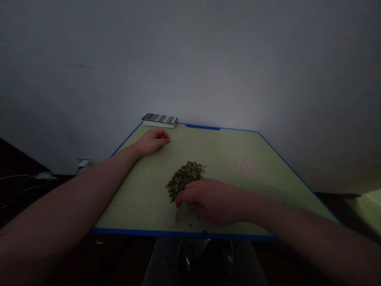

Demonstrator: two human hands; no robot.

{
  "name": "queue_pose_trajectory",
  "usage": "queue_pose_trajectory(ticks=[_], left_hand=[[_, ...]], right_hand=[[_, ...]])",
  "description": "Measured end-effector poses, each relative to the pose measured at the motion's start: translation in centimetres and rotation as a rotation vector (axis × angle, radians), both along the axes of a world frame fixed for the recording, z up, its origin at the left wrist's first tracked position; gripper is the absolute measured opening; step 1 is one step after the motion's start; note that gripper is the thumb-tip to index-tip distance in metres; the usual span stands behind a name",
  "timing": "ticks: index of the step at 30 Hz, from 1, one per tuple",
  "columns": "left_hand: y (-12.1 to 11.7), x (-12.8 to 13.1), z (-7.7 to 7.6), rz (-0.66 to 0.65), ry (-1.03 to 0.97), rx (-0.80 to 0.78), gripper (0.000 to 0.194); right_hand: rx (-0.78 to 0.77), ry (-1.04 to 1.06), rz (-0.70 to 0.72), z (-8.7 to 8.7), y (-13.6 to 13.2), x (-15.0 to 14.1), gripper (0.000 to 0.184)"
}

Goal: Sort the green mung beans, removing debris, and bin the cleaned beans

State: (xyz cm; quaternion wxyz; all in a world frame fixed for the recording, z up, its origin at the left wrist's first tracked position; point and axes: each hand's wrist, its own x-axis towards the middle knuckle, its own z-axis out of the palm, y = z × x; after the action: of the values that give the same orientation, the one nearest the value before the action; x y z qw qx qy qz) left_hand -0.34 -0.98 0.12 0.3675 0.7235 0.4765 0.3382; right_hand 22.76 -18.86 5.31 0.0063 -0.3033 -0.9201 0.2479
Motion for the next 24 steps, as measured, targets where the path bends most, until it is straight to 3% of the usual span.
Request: queue_pose_trajectory(ticks=[9,15,21,24], left_hand=[[0.1,0.0,-0.1,-0.010,-0.003,0.003,0.018],[-0.5,0.2,0.5,-0.001,0.041,0.028,0.016],[-0.5,0.2,0.5,-0.012,0.039,0.026,0.014],[-0.5,0.2,0.6,-0.003,0.059,0.011,0.015]], right_hand=[[-0.149,-0.068,-0.144,0.5,-2.4,1.7,0.034],[-0.208,0.003,-0.214,0.4,-4.4,3.7,0.029],[-0.133,0.127,-0.573,-1.6,-3.3,8.0,0.030],[-0.027,0.080,-0.656,-2.3,-2.0,8.9,0.033]])
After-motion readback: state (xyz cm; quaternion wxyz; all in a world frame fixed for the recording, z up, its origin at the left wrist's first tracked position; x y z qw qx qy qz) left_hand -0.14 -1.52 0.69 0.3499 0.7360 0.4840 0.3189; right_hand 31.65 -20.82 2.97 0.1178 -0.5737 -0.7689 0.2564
